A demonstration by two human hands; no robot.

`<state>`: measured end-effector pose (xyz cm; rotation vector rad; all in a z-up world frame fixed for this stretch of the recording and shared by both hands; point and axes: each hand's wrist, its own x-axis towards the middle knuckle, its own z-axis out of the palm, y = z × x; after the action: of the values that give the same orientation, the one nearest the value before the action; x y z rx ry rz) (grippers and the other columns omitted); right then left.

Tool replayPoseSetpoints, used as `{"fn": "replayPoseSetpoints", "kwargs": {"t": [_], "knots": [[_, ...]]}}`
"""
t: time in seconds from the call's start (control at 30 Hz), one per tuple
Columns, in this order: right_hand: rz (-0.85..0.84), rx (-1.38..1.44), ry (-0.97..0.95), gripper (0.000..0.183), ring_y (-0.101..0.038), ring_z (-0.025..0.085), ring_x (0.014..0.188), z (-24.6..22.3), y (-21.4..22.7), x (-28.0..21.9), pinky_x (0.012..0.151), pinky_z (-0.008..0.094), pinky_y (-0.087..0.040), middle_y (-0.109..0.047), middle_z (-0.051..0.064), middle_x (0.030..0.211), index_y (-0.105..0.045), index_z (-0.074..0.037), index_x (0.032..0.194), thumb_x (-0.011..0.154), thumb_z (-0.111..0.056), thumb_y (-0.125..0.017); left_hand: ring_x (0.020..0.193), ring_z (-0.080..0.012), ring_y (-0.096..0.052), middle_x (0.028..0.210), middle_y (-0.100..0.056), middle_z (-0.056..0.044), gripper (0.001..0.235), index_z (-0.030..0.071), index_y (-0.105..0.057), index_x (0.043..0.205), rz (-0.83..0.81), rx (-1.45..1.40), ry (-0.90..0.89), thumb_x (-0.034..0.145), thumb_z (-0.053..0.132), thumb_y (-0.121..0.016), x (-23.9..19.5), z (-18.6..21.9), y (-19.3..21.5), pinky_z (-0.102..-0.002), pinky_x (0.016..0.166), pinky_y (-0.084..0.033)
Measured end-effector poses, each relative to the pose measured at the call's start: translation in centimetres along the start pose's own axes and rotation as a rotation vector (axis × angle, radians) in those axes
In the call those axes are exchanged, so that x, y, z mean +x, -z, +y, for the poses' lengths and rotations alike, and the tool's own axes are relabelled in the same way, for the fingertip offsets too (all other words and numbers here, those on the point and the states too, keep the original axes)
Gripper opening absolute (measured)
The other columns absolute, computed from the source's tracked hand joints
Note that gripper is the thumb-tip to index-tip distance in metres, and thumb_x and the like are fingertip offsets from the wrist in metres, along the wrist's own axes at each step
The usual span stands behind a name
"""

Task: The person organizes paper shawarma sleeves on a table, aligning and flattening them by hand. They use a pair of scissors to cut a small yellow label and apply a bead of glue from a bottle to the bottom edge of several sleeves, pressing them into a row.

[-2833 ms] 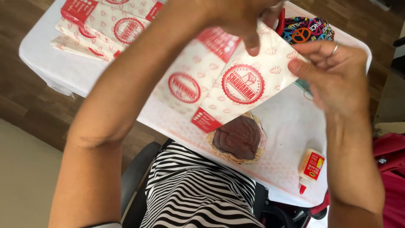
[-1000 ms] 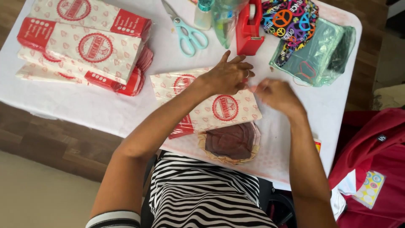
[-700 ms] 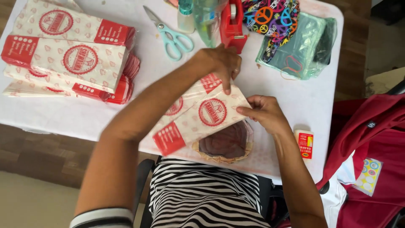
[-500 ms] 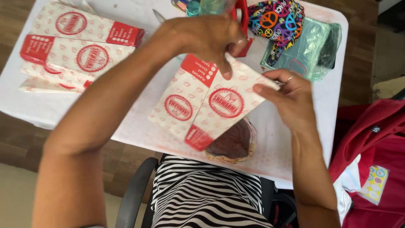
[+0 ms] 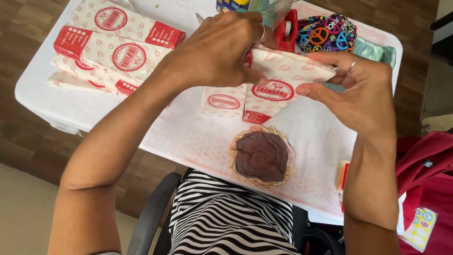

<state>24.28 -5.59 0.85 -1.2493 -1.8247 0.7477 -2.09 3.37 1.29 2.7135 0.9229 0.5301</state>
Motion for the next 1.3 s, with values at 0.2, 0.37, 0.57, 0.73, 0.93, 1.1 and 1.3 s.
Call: {"fn": "replayPoseSetpoints", "kwargs": {"t": [0.2,0.37,0.57,0.73,0.93,1.1,1.3], "knots": [[0.179,-0.043,0.080,0.019,-0.064,0.011,0.094,1.6,-0.5,-0.2,0.078,0.020,-0.048,-0.075,0.016,0.110,-0.075,0.003,0.117,0.102,0.003,-0.086,0.074,-0.0329,-0.071,0.077,-0.077,-0.006,0.009,0.013,-0.082,0.101,0.246,-0.281,-0.083,0.096,0.017,-0.075,0.6,1.2,-1.4,-0.046,0.058,-0.048],[0.154,-0.067,0.117,0.018,-0.067,0.015,0.098,1.3,-0.2,0.5,0.083,0.021,-0.050,-0.075,0.018,0.111,-0.075,0.005,0.118,0.104,0.006,-0.087,0.058,-0.0229,-0.067,0.068,-0.075,-0.004,0.005,0.015,-0.083,0.093,0.416,-0.301,-0.058,0.091,0.018,-0.080,0.5,1.2,-2.7,-0.037,0.054,-0.044],[0.137,0.200,-0.030,0.025,-0.068,0.021,0.095,10.9,2.9,5.9,0.087,0.030,-0.062,-0.066,0.012,0.129,-0.061,-0.005,0.126,0.112,-0.026,-0.058,0.070,-0.0222,-0.075,0.084,-0.080,-0.003,0.016,0.012,-0.069,0.081,0.461,-0.269,-0.071,0.095,0.011,-0.075,-1.2,2.8,-2.0,-0.038,0.055,-0.048],[0.264,-0.075,-0.392,0.012,-0.063,0.004,0.068,21.8,-0.8,9.5,0.055,0.020,-0.057,-0.079,-0.003,0.096,-0.081,-0.016,0.098,0.095,-0.014,-0.069,0.065,-0.0279,-0.068,0.090,-0.080,-0.006,0.024,0.003,-0.069,0.072,0.514,-0.290,-0.133,0.096,0.000,-0.072,-3.8,6.7,-1.5,-0.048,0.064,-0.049],[0.202,-0.056,-0.767,0.022,-0.042,0.011,0.059,21.3,-4.1,11.0,0.057,0.028,-0.040,-0.054,-0.004,0.063,-0.080,-0.018,0.086,0.094,-0.038,-0.078,0.081,-0.0281,-0.071,0.094,-0.080,-0.011,0.012,0.002,-0.076,0.093,0.524,-0.232,-0.157,0.098,0.003,-0.065,-5.8,8.9,-2.1,-0.040,0.070,-0.048],[0.262,0.176,-0.848,0.014,-0.039,0.003,0.049,20.9,-5.0,11.4,0.045,0.020,-0.033,-0.079,-0.006,0.082,-0.080,-0.013,0.087,0.084,-0.027,-0.080,0.079,-0.0249,-0.066,0.096,-0.079,-0.005,0.012,0.004,-0.073,0.091,0.533,-0.199,-0.134,0.099,0.004,-0.065,-5.4,8.5,-2.4,-0.038,0.068,-0.044],[0.405,0.052,-0.585,0.019,-0.059,0.005,0.070,22.0,-4.7,10.2,0.062,0.022,-0.046,-0.065,-0.006,0.077,-0.078,-0.014,0.102,0.087,-0.025,-0.080,0.077,-0.0243,-0.066,0.095,-0.079,-0.003,0.010,0.006,-0.077,0.098,0.499,-0.195,-0.118,0.098,0.009,-0.068,-5.1,7.9,-2.3,-0.039,0.068,-0.043]]}}
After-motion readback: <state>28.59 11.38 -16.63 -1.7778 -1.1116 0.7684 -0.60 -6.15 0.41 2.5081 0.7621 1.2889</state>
